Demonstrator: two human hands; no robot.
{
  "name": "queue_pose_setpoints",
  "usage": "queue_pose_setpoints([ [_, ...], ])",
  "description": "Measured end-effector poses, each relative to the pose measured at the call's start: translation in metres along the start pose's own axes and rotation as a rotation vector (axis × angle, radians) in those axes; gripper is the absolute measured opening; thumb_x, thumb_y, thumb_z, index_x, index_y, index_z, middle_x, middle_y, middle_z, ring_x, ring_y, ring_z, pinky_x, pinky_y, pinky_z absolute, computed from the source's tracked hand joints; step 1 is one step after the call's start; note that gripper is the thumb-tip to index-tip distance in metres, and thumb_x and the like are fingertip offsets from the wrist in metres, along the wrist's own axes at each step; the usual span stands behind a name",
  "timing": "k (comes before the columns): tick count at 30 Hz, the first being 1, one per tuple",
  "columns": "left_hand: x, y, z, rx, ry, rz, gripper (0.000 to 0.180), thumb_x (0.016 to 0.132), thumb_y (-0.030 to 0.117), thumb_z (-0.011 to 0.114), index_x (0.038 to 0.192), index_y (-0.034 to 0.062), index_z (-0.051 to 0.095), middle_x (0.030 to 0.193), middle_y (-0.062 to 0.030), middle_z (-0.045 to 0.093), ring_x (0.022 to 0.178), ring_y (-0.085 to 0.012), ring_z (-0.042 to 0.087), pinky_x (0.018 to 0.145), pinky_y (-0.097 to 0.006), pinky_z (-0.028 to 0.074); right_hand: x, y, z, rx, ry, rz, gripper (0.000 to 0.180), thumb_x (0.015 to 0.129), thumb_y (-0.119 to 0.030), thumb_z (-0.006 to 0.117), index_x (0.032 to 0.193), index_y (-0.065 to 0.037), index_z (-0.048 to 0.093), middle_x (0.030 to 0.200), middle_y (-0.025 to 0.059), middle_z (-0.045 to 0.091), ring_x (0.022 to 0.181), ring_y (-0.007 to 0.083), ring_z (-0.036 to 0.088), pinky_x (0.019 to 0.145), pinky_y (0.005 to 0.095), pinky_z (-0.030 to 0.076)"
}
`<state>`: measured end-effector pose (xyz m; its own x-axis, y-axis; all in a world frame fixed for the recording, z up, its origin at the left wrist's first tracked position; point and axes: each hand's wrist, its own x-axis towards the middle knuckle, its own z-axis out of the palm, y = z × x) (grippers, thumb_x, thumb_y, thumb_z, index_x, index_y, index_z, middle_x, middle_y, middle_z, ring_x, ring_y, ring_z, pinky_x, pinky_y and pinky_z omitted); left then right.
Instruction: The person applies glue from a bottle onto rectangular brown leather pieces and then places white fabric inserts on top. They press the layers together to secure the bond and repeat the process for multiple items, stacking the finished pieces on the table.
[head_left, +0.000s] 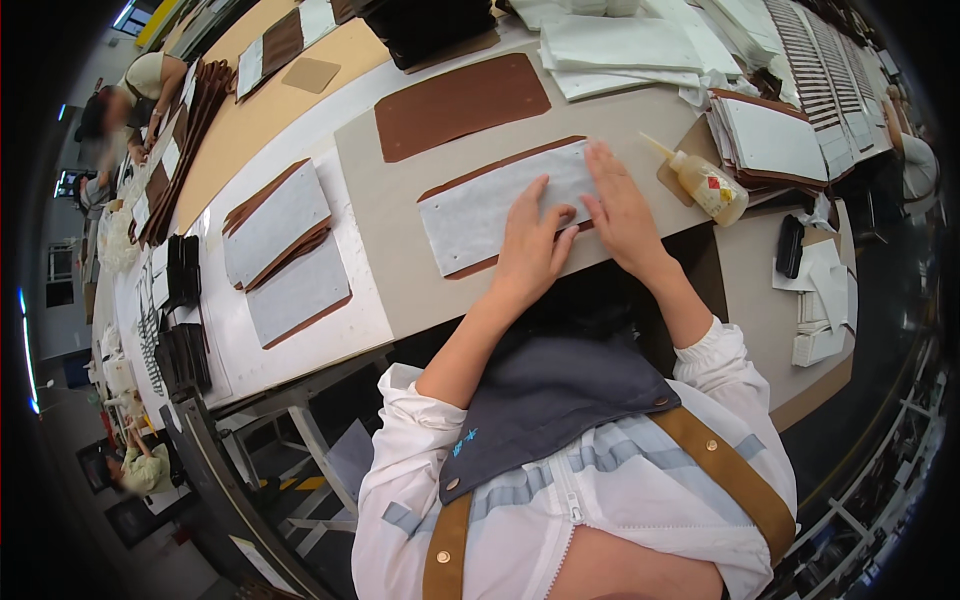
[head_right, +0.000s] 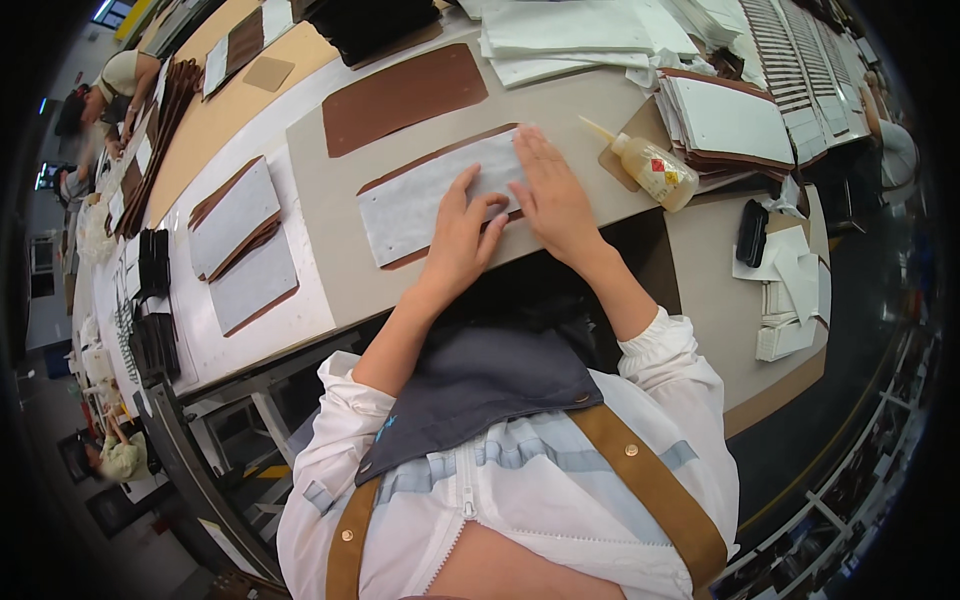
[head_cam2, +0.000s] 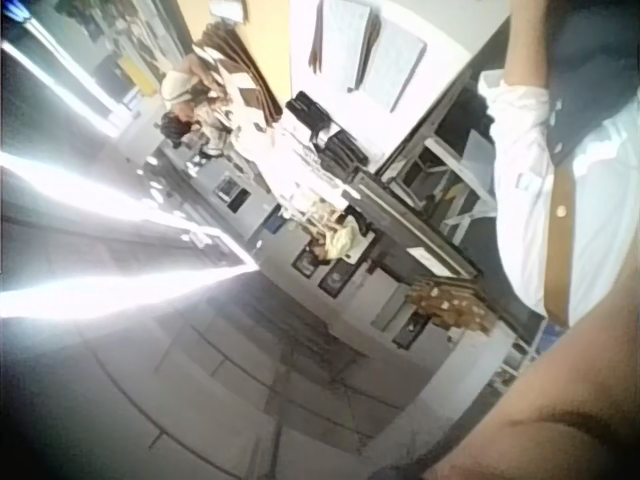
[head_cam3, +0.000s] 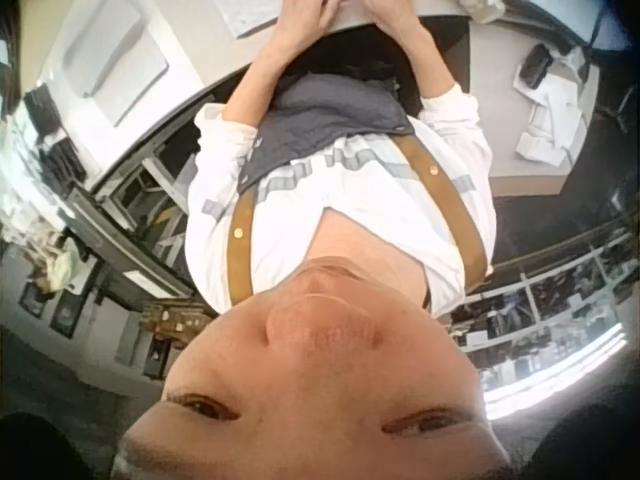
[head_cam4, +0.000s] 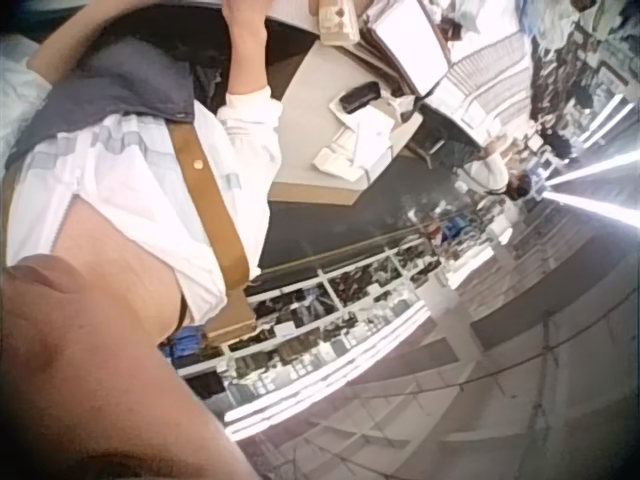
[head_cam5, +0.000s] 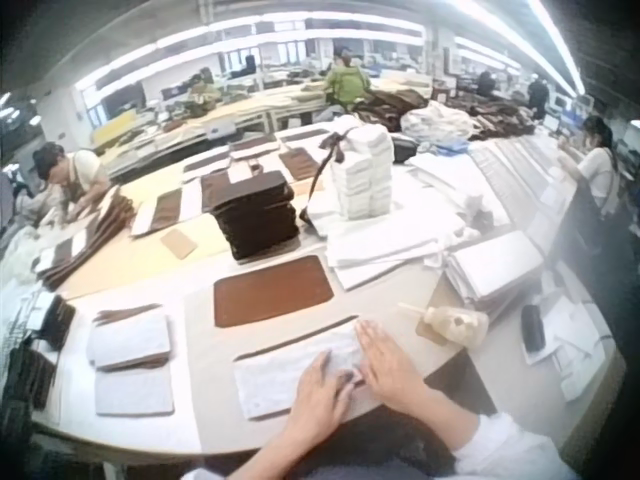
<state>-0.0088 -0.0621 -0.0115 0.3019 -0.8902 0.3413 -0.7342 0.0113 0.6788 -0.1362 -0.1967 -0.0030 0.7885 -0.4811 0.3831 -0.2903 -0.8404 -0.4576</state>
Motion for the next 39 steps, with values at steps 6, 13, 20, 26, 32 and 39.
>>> queue_pose_setpoints([
  [6,-0.001,-0.011,0.004,-0.146,0.053,-0.044,0.031,0.085,-0.01,0.049,0.114,-0.0013,0.05,0.139,-0.0274,0.038,0.131,-0.0452,0.041,0.108,-0.047,0.038,0.013,0.009,0.009,-0.16,-0.253,-0.095,0.081,0.098,-0.054,0.048,0.154,0.001,0.025,0.155,0.019,0.037,0.147,0.0316,0.029,0.12,0.0469,0.02],
  [13,-0.001,-0.009,0.002,-0.198,0.085,-0.07,0.04,0.08,-0.014,0.045,0.118,-0.0009,0.048,0.138,-0.0238,0.04,0.131,-0.0427,0.042,0.111,-0.044,0.036,0.012,0.025,-0.003,-0.124,-0.134,-0.005,0.081,0.098,-0.053,0.048,0.152,0.004,0.026,0.154,0.0221,0.036,0.146,0.0318,0.03,0.12,0.0476,0.02],
  [20,-0.003,-0.013,-0.031,-0.397,0.13,-0.14,0.045,0.085,-0.012,0.043,0.129,0.0006,0.048,0.137,-0.0184,0.046,0.132,-0.0317,0.046,0.112,-0.039,0.035,0.016,0.026,0.007,-0.197,-0.044,-0.053,0.072,0.1,-0.043,0.051,0.149,0.006,0.031,0.149,0.0233,0.042,0.143,0.0344,0.034,0.12,0.0474,0.023],
  [26,-0.055,-0.036,-0.098,-0.333,0.474,-0.344,0.037,0.087,-0.011,0.045,0.12,0.0006,0.057,0.12,-0.0142,0.059,0.114,-0.031,0.059,0.103,-0.039,0.042,0.016,-0.017,0.007,0.016,-0.007,-0.168,0.044,0.098,-0.018,0.057,0.138,0.0,0.051,0.142,0.0179,0.052,0.134,0.0375,0.046,0.113,0.0465,0.035],
  [32,-0.103,-0.028,-0.11,0.256,0.335,-0.253,0.03,0.087,-0.001,0.06,0.115,0.0055,0.064,0.107,-0.0091,0.062,0.101,-0.0301,0.055,0.092,-0.04,0.042,0.016,-0.08,0.036,0.334,-0.267,-0.319,0.033,0.094,-0.006,0.059,0.127,-0.003,0.061,0.134,0.0145,0.057,0.127,0.0347,0.053,0.106,0.0426,0.043],
  [39,-0.109,-0.029,-0.095,0.305,0.327,-0.292,0.034,0.083,0.013,0.073,0.115,0.0106,0.064,0.11,-0.0071,0.058,0.106,-0.028,0.052,0.095,-0.042,0.038,0.021,-0.09,0.046,0.275,-0.275,-0.4,0.028,0.083,-0.004,0.068,0.111,-0.004,0.066,0.112,0.013,0.056,0.108,0.0317,0.054,0.092,0.0415,0.047],
])
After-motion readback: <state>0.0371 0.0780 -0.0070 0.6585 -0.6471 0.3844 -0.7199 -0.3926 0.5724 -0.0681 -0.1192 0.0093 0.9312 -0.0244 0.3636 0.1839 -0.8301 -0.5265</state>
